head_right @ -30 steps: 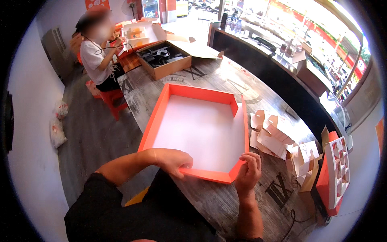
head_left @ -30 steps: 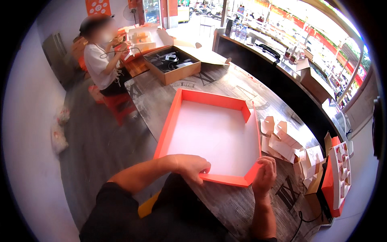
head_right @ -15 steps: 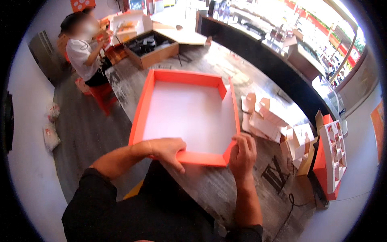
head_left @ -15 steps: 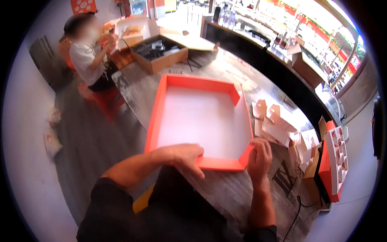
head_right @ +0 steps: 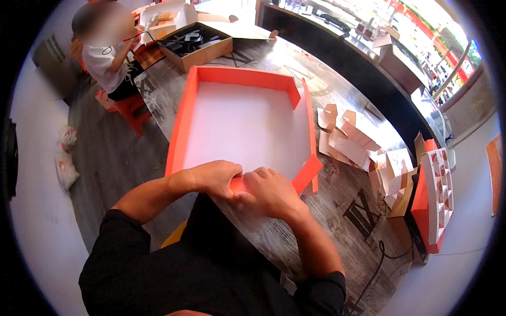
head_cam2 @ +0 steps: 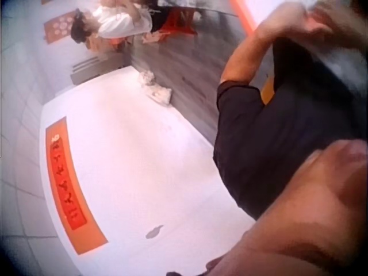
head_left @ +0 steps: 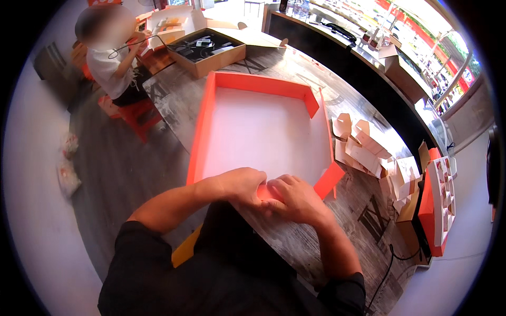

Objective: The person assembles a large red and white cardboard box by folding the edges and then places a grid divider inside, followed by smaller white boxes.

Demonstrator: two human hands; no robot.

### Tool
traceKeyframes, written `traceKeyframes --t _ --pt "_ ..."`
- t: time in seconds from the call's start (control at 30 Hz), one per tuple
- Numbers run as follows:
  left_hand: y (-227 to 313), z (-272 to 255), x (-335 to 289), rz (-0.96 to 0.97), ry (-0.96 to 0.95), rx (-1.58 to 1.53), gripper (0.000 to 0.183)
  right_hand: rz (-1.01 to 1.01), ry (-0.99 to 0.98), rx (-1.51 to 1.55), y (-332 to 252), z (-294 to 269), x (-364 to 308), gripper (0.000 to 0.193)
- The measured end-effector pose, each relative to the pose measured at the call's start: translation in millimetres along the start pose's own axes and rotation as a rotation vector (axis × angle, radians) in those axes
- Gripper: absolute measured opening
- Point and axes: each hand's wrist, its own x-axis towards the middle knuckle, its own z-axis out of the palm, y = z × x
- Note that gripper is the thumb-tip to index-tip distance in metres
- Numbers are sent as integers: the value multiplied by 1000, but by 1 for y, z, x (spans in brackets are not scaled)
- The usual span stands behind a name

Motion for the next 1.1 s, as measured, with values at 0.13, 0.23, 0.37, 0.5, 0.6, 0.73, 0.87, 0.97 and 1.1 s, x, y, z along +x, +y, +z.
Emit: traceKeyframes --t 0.13,0.23,0.37,0.5,0.6,0.73,0.87,0.97,1.1 --pt "14 -4 2 103 52 43 81 -7 -109 83 30 -3 1 68" --pt "2 -3 0 129 40 45 84 -45 -183 129 39 -4 10 72" --pt "-18 -22 -15 340 46 85 86 93 -305 213 34 -12 15 76" --pt "-53 -69 -32 393 -10 323 77 96 -327 246 50 -11 9 84" --pt "-76 -76 -56 468 81 459 61 33 -289 206 53 -9 8 82" --pt "-101 -47 -64 645 332 459 46 4 -335 232 57 -8 10 79" --pt "-103 -31 -73 614 510 235 44 54 -464 218 45 -22 19 79" --pt "-101 -19 -68 628 615 156 49 193 -586 205 38 -18 40 82" --pt "-91 -9 -59 630 692 119 63 180 -759 115 21 -12 66 86"
